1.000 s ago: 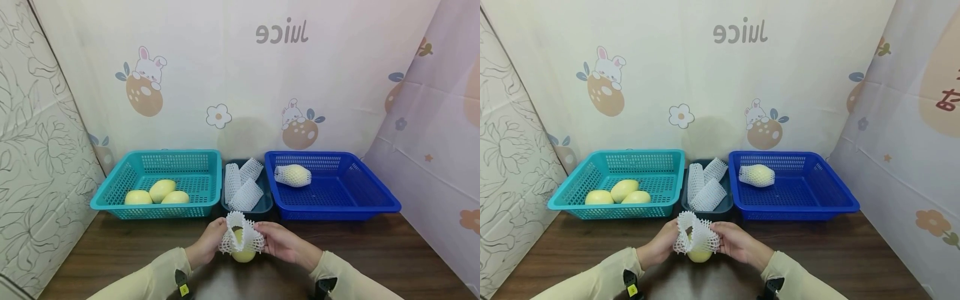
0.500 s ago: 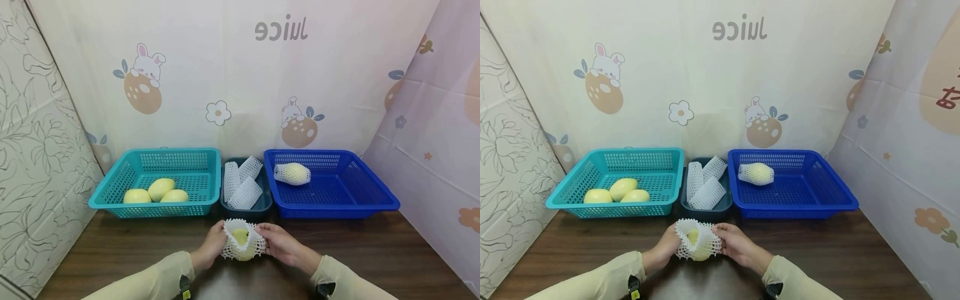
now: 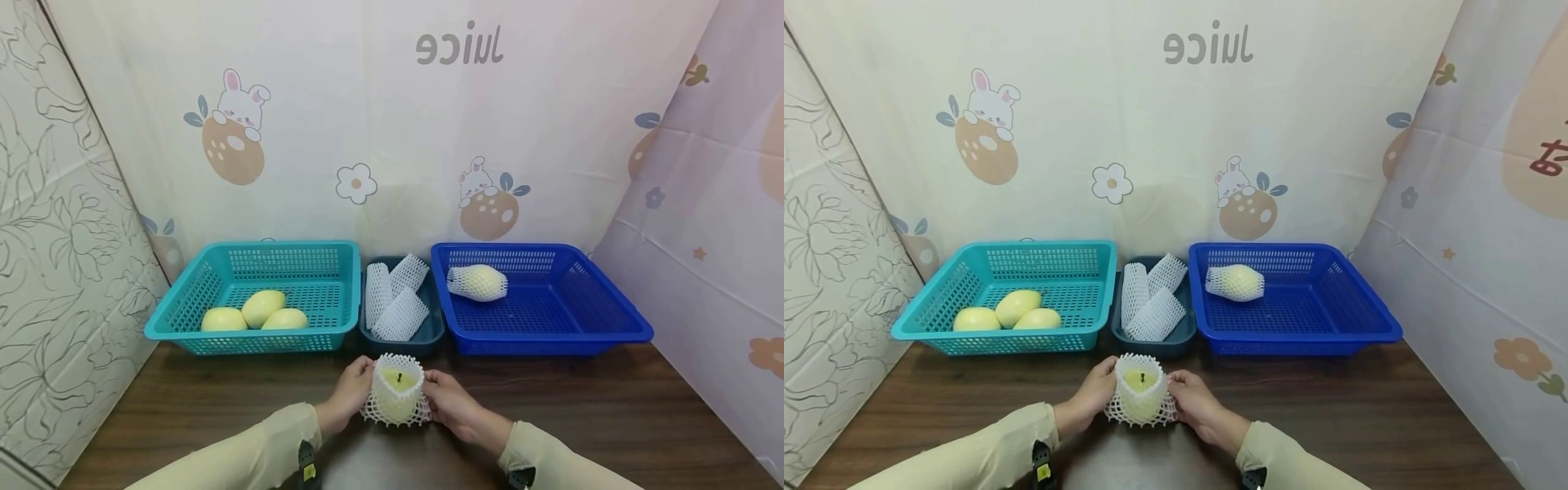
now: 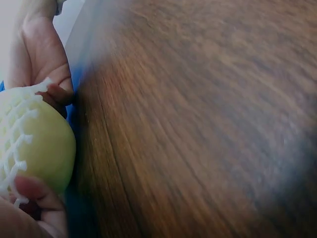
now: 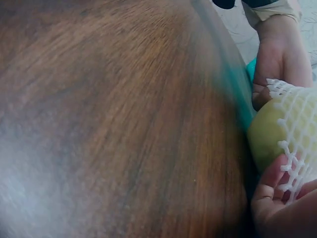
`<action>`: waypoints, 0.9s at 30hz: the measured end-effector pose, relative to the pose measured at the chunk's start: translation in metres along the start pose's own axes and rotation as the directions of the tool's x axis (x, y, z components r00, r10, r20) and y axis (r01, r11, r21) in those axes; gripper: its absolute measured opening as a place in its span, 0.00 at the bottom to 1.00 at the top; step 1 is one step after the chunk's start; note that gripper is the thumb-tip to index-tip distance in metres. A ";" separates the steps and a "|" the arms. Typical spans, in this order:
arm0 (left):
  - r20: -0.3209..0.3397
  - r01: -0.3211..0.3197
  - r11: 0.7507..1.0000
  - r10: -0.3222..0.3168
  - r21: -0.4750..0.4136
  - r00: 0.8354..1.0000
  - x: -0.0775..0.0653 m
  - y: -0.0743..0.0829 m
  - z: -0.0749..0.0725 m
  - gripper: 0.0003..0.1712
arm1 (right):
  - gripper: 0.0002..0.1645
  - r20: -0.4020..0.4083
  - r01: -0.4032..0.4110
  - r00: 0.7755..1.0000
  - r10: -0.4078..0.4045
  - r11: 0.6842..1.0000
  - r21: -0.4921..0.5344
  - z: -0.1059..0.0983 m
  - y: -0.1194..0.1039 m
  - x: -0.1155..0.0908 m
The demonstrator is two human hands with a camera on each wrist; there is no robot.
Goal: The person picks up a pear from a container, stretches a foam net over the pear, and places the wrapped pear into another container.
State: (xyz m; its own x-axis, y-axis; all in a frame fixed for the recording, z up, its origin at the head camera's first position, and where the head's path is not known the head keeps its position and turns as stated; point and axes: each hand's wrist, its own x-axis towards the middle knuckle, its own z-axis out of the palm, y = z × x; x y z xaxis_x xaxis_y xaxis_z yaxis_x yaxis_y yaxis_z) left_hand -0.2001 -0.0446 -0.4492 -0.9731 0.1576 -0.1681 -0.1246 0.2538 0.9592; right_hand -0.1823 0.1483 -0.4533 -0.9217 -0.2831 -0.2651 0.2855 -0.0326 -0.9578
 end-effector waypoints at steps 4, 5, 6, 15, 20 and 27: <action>0.023 -0.003 0.999 0.003 0.039 1.000 0.003 -0.001 -0.002 0.13 | 0.12 -0.047 0.023 0.999 -0.025 0.999 -0.045 0.005 0.003 0.002; 0.031 -0.007 0.999 0.006 0.049 0.999 0.003 -0.002 -0.002 0.13 | 0.12 -0.055 0.029 0.998 -0.032 0.998 -0.055 0.007 0.003 0.002; 0.039 -0.012 0.998 0.010 0.055 0.999 0.004 -0.002 -0.002 0.13 | 0.11 -0.065 0.032 0.997 -0.037 0.997 -0.067 0.008 0.003 0.002; 0.111 -0.011 1.000 0.012 -0.007 0.994 -0.002 0.005 -0.004 0.13 | 0.12 -0.061 0.001 0.998 -0.005 0.998 -0.059 0.015 -0.007 -0.003; 0.105 0.000 1.000 -0.001 0.007 0.994 -0.005 0.018 -0.006 0.15 | 0.23 0.003 0.009 1.000 -0.009 0.999 0.053 0.016 -0.016 -0.001; -0.028 -0.084 0.996 0.083 -0.004 0.996 -0.003 0.025 -0.002 0.14 | 0.21 -0.071 0.071 0.995 -0.067 0.996 0.052 0.021 -0.029 0.000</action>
State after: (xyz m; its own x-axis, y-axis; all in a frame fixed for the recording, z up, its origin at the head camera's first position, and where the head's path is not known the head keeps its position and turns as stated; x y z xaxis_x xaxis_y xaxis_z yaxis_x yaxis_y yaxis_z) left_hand -0.2002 -0.0405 -0.4241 -0.9852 0.1510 -0.0809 -0.0436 0.2356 0.9709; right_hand -0.1848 0.1290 -0.4226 -0.9550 -0.2120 -0.2073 0.2326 -0.1022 -0.9672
